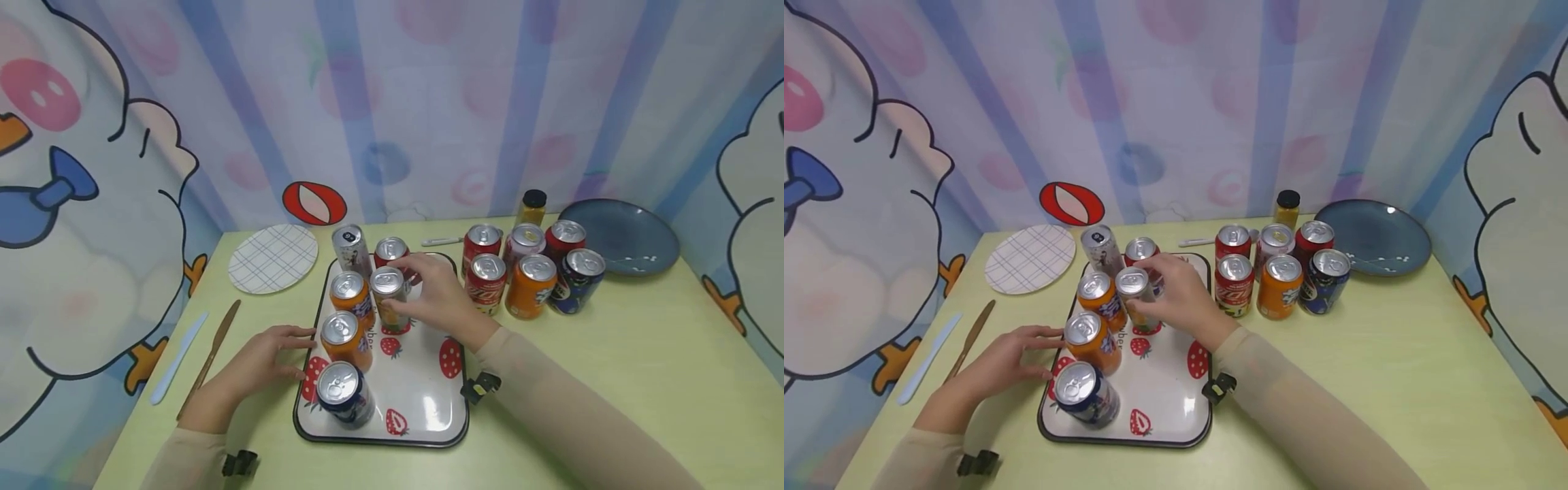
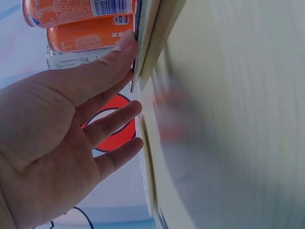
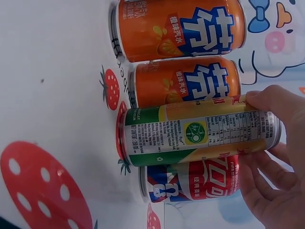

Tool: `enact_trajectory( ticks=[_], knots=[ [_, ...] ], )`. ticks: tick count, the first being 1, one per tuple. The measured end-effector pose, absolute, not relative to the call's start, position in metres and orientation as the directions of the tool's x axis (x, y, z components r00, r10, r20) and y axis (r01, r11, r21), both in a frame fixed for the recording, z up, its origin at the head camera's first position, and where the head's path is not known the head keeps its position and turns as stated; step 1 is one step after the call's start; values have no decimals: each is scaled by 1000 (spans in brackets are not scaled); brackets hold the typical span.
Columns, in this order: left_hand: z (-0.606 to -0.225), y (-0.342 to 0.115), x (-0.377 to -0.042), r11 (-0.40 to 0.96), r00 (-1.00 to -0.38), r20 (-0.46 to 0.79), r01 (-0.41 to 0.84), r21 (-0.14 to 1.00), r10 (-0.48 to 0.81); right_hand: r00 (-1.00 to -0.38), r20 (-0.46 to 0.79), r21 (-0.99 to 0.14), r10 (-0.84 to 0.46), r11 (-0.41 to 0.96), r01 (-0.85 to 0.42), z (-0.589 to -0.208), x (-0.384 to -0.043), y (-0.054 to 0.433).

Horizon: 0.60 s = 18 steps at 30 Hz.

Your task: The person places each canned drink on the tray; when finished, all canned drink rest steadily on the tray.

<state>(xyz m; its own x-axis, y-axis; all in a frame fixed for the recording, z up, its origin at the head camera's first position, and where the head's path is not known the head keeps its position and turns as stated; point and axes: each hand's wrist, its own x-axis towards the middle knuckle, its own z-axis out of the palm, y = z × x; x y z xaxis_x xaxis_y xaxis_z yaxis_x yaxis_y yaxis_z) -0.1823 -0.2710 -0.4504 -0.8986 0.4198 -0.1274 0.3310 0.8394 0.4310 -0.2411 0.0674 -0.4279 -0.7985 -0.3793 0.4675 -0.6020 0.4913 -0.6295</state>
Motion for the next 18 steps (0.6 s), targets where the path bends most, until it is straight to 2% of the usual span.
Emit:
enact_trajectory(
  ticks=[9, 18],
  knots=[
    [-452, -275, -182, 822, -888, -87, 377, 426, 452, -819, 410, -607, -402, 550, -574, -421, -239, 74],
    [-452, -274, -181, 819, -890, -109, 351, 454, 442, -821, 430, -534, -376, 627, -567, -412, -233, 125]
  ],
)
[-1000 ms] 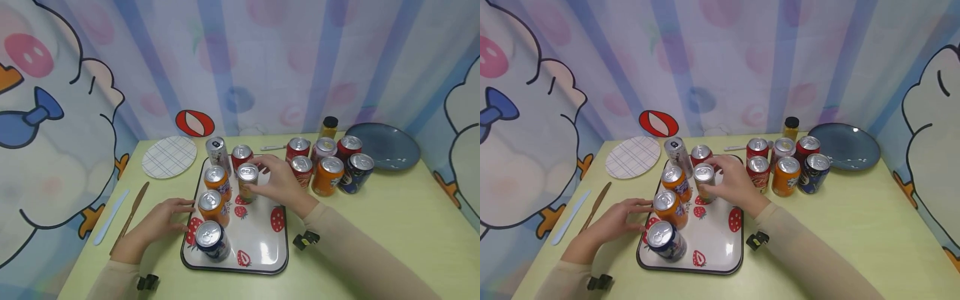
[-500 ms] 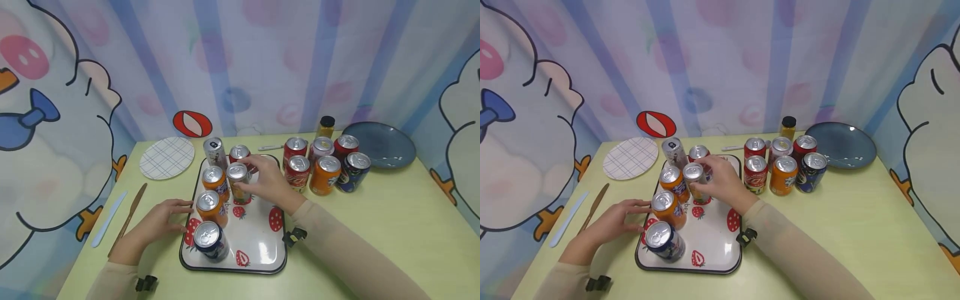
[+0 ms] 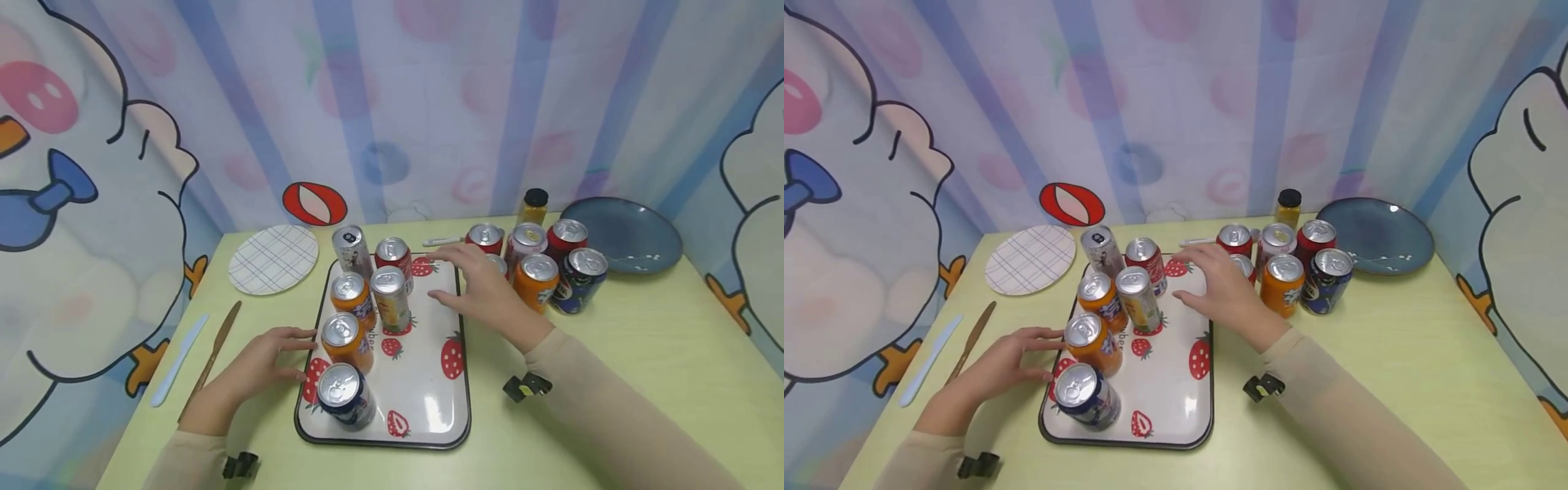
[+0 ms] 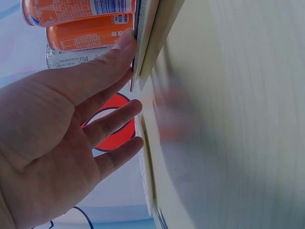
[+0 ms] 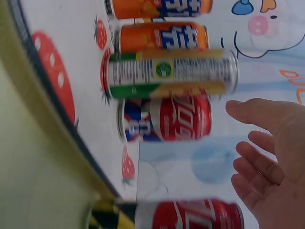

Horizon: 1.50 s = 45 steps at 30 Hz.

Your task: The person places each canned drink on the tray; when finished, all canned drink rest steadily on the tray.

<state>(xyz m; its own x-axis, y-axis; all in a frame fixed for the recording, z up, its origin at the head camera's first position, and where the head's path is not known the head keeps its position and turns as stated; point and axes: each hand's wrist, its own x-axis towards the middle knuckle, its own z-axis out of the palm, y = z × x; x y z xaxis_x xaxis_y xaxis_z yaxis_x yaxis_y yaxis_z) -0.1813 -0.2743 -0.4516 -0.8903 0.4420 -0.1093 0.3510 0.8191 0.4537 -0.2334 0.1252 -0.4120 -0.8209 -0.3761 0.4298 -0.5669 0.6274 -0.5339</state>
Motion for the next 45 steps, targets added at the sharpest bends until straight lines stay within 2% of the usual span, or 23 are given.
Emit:
enact_trajectory(
  ticks=[4, 12, 22, 35, 45],
  knots=[
    [-451, -273, -181, 813, -889, -101, 357, 460, 447, -806, 440, -474, -396, 660, -583, -410, -235, 155],
    [-449, -272, -181, 810, -886, -85, 373, 453, 456, -857, 317, -436, -406, 740, -512, -407, -238, 203],
    [-452, -275, -180, 815, -888, -90, 368, 449, 451, -896, 200, -417, -396, 793, -443, -407, -243, 215],
    [-455, -276, -183, 814, -888, -83, 373, 445, 452, -881, 292, -454, -374, 756, -471, -417, -251, 215],
    [-456, -277, -183, 815, -891, -93, 360, 454, 445, -851, 383, -543, -358, 659, -521, -409, -219, 199]
  ],
)
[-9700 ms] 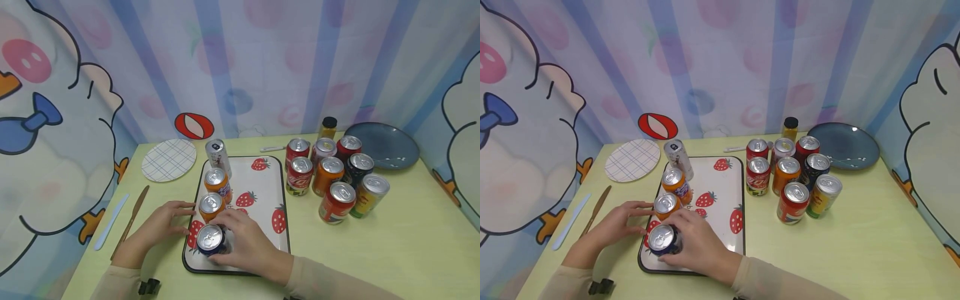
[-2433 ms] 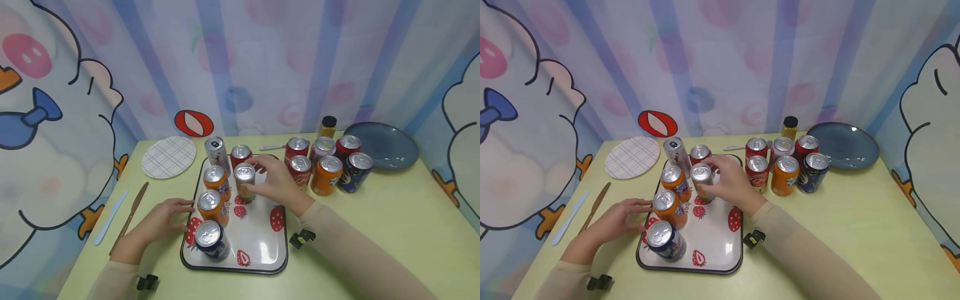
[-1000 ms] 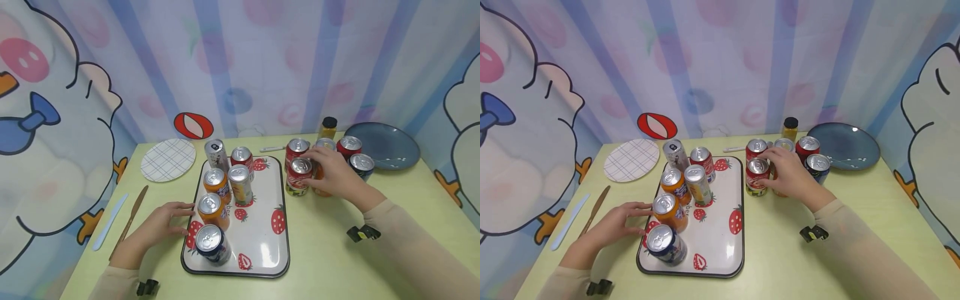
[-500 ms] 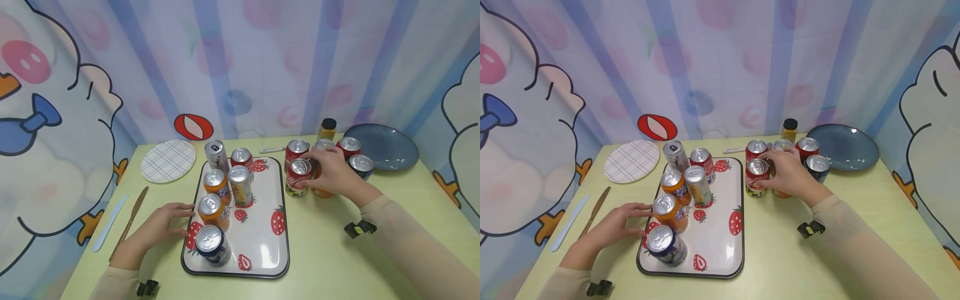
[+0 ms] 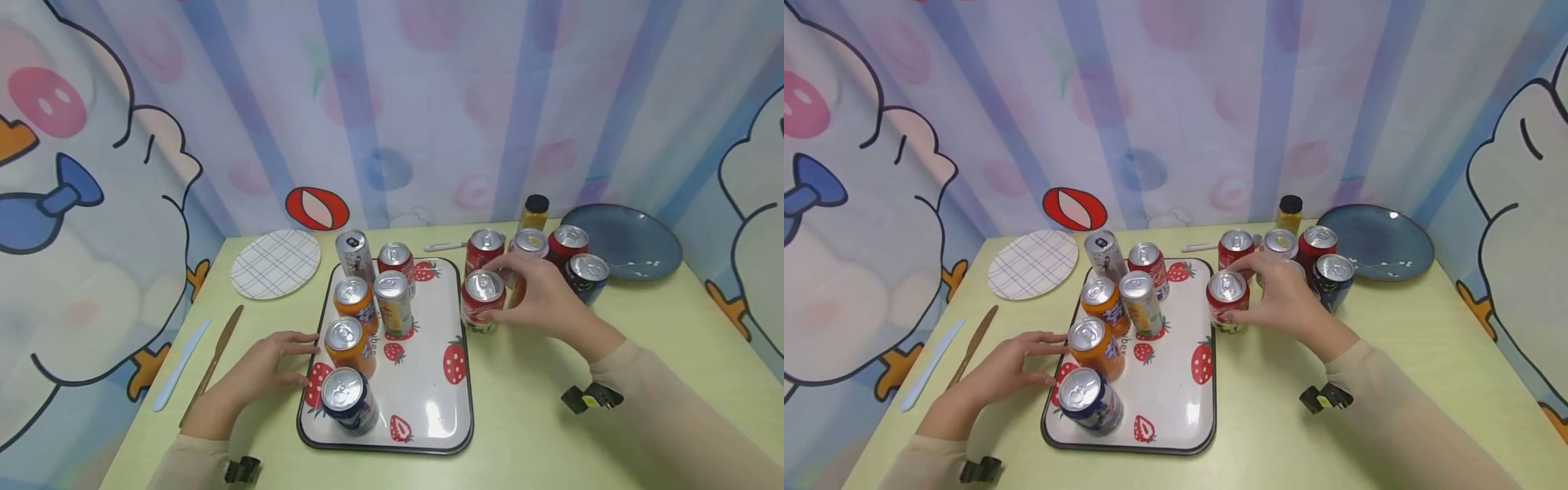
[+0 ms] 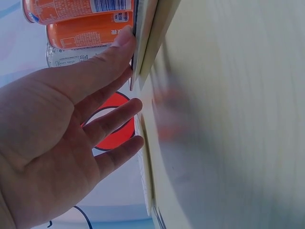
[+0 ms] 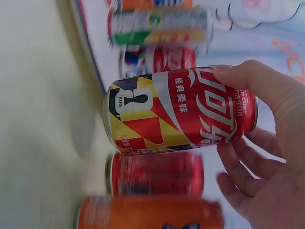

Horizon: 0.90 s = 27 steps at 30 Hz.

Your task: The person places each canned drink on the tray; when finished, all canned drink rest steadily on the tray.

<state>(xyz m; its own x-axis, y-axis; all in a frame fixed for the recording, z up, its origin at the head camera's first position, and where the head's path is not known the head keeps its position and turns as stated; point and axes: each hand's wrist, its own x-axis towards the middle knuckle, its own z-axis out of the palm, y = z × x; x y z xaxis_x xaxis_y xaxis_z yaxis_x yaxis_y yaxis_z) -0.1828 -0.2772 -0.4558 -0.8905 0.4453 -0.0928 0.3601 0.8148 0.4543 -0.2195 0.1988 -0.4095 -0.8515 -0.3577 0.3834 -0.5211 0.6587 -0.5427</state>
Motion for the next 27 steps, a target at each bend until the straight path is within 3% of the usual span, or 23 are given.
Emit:
enact_trajectory(
  ticks=[4, 12, 20, 27],
  knots=[
    [-455, -277, -182, 816, -890, -95, 361, 452, 446, -820, 432, -576, -376, 585, -571, -406, -203, 182],
    [-453, -275, -182, 819, -890, -95, 362, 445, 445, -823, 408, -641, -395, 519, -566, -415, -180, 132],
    [-456, -276, -182, 819, -894, -98, 352, 453, 438, -839, 384, -711, -384, 457, -535, -428, -173, 89],
    [-457, -277, -181, 809, -888, -75, 374, 453, 453, -830, 408, -706, -381, 444, -551, -435, -175, 73]
  ],
)
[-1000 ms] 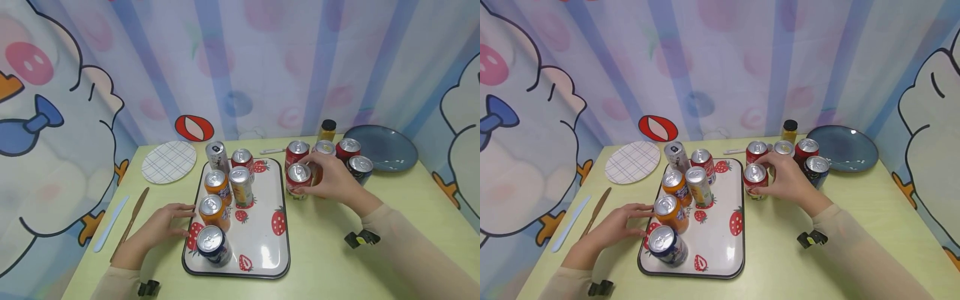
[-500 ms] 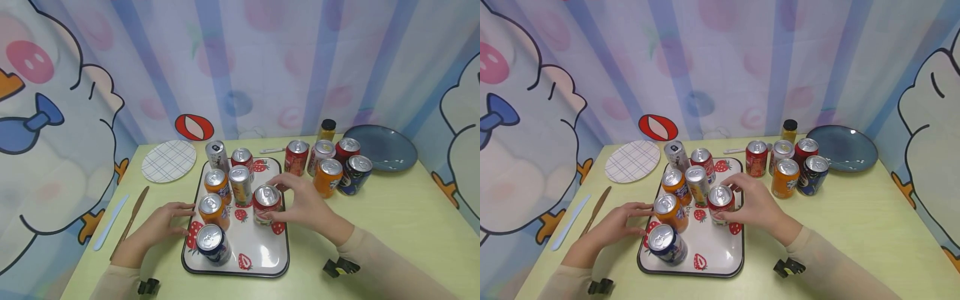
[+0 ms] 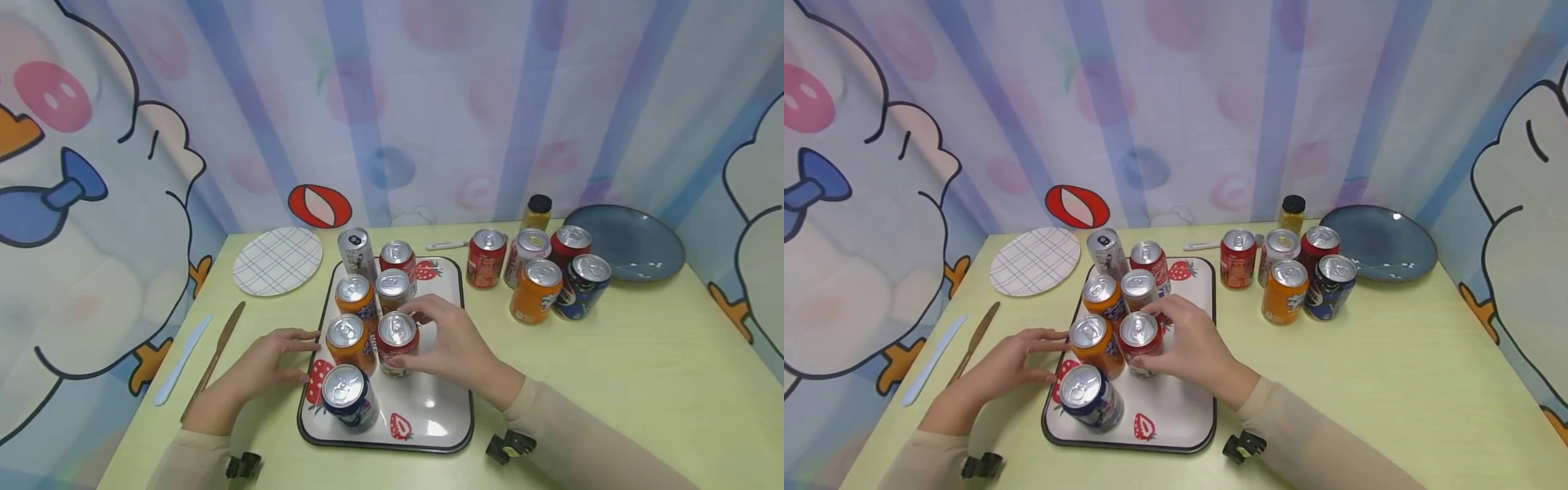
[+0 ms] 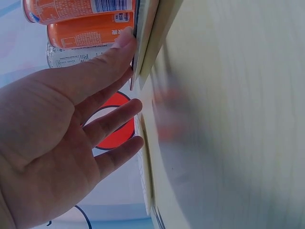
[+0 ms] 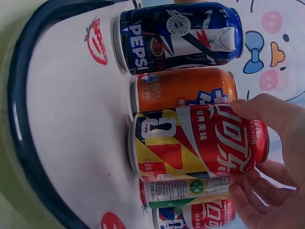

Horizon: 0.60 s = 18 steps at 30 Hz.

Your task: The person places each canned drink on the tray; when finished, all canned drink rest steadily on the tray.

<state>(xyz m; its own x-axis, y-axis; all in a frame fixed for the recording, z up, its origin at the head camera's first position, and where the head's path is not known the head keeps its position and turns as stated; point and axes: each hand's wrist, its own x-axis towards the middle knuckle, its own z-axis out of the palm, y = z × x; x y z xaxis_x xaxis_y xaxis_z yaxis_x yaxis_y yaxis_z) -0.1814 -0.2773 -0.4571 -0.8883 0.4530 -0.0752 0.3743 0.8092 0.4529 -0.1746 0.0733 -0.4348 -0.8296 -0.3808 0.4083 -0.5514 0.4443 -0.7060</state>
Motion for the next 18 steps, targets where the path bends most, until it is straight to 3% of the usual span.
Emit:
enact_trajectory(
  ticks=[14, 18],
  knots=[
    [-456, -277, -182, 802, -885, -71, 379, 462, 459, -821, 402, -673, -406, 477, -565, -440, -169, 80],
    [-457, -278, -182, 807, -888, -76, 373, 457, 453, -785, 466, -609, -408, 496, -619, -441, -175, 103]
  ],
)
